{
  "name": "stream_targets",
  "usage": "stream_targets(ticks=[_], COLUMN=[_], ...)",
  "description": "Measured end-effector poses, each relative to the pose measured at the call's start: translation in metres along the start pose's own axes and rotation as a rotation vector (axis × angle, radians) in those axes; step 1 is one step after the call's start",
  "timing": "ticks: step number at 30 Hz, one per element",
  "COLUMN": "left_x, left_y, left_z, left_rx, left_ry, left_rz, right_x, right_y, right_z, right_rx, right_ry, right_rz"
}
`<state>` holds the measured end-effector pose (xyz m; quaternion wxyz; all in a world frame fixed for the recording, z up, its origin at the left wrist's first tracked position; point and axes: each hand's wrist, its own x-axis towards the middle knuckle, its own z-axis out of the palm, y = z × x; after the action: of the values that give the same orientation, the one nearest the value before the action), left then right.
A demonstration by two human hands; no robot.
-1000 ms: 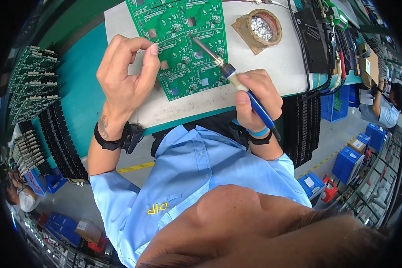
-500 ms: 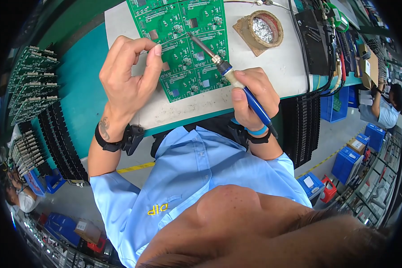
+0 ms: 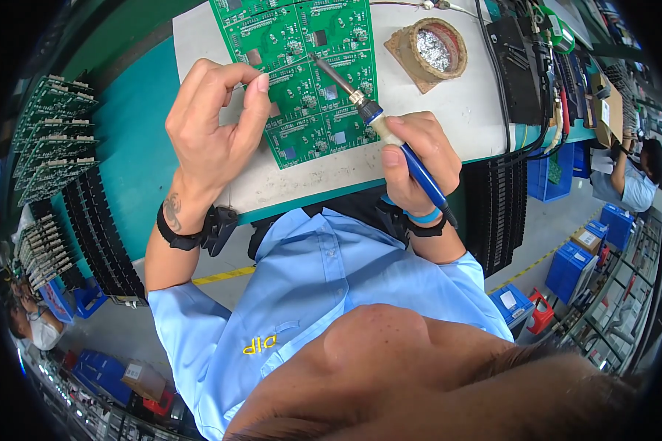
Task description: The person solders components onto a circuit board using a soldering iron and wire, occasionally cleaning the iron and flipping the board to solder the other side.
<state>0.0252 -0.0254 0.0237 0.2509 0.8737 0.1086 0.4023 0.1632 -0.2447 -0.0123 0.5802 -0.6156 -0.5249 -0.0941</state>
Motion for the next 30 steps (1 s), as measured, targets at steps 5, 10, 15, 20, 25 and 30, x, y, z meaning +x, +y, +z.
stream_targets(ticks=[5,10,15,20,25,30], left_x=[-0.0002,0.0001,-0.0006,-0.0008,-0.0008,-0.0007], left_y=[0.0003,0.0003,-0.0001,0.0008,0.0015,0.0022], left_z=[0.0002,0.0018,0.0035,0.0041,0.0043,0.0041], left_rx=[0.019,0.014,0.011,0.011,0.004,0.001], left_ry=[-0.014,-0.024,-0.031,-0.042,-0.049,-0.055], left_rz=[-0.005,-0.011,0.0,-0.006,-0.011,-0.014], right_x=[0.0008,0.0013,0.0002,-0.0021,-0.0027,-0.0018], right_y=[-0.0011,-0.0017,-0.0043,-0.005,-0.006,-0.0071], right_z=[-0.0001,-0.0006,-0.0018,-0.0021,-0.0024,-0.0039], right_rx=[-0.008,-0.015,-0.034,-0.037,-0.038,-0.043], right_ry=[-0.006,-0.019,-0.041,-0.044,-0.043,-0.054], right_rz=[-0.002,-0.022,-0.016,-0.009,-0.006,-0.003])
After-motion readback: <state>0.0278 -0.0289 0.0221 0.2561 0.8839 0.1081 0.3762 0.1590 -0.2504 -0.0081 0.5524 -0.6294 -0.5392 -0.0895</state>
